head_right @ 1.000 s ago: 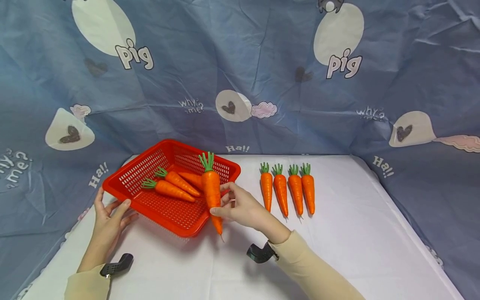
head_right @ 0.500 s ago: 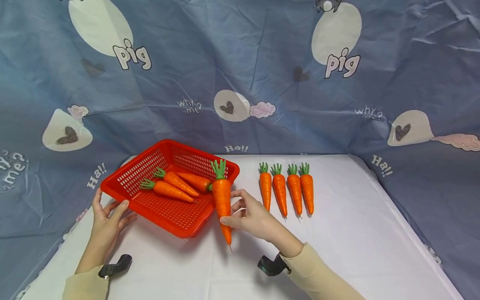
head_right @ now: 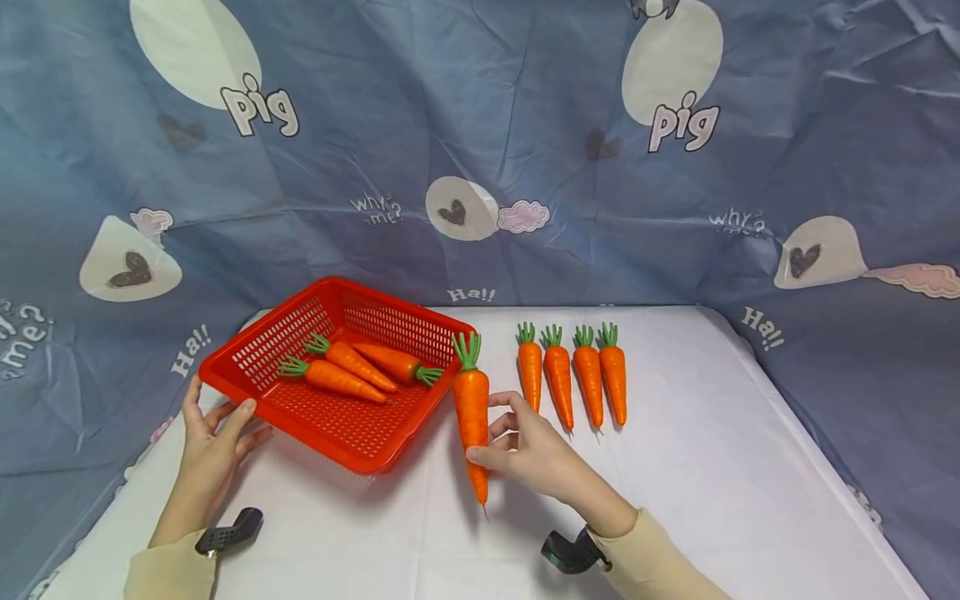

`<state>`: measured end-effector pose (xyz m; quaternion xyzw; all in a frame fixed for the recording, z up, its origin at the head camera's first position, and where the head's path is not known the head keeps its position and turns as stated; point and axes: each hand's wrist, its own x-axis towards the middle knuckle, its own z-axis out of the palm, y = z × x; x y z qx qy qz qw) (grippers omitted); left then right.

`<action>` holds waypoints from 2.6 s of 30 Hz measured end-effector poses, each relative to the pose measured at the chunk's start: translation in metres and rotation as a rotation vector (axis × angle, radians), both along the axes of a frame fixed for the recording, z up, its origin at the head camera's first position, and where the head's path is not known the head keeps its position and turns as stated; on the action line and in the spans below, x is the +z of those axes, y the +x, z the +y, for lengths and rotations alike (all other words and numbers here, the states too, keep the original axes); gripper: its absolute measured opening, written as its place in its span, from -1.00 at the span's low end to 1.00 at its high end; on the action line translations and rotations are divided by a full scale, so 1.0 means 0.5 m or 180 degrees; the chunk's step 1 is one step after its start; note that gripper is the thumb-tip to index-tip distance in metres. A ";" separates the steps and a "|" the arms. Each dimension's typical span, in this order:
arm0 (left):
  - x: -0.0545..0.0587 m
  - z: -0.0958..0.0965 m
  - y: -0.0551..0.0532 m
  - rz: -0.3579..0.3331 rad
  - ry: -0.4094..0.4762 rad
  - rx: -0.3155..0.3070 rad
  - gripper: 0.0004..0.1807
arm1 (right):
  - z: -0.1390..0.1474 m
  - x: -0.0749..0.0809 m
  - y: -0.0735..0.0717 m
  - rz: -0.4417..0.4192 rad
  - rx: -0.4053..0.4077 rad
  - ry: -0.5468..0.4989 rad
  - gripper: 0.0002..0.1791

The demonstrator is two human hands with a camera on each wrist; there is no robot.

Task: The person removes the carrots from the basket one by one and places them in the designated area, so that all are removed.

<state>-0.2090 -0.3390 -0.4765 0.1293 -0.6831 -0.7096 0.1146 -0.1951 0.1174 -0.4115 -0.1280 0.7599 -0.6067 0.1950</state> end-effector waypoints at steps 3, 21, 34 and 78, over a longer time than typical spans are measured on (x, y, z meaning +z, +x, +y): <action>0.001 0.000 0.000 -0.0005 -0.0005 0.0000 0.13 | 0.012 -0.001 0.005 0.0009 -0.0014 0.0003 -0.16; 0.002 0.000 0.002 0.0018 0.0076 -0.0030 0.13 | 0.083 -0.025 0.050 -0.0138 -0.0182 0.0029 -0.07; 0.003 -0.001 -0.003 0.0087 0.0096 -0.0038 0.12 | 0.097 -0.038 0.085 -0.0142 -0.0240 0.0137 -0.06; 0.001 -0.003 -0.001 -0.0039 0.0040 -0.0035 0.13 | 0.132 -0.107 0.115 -0.0300 -0.0333 0.0688 -0.02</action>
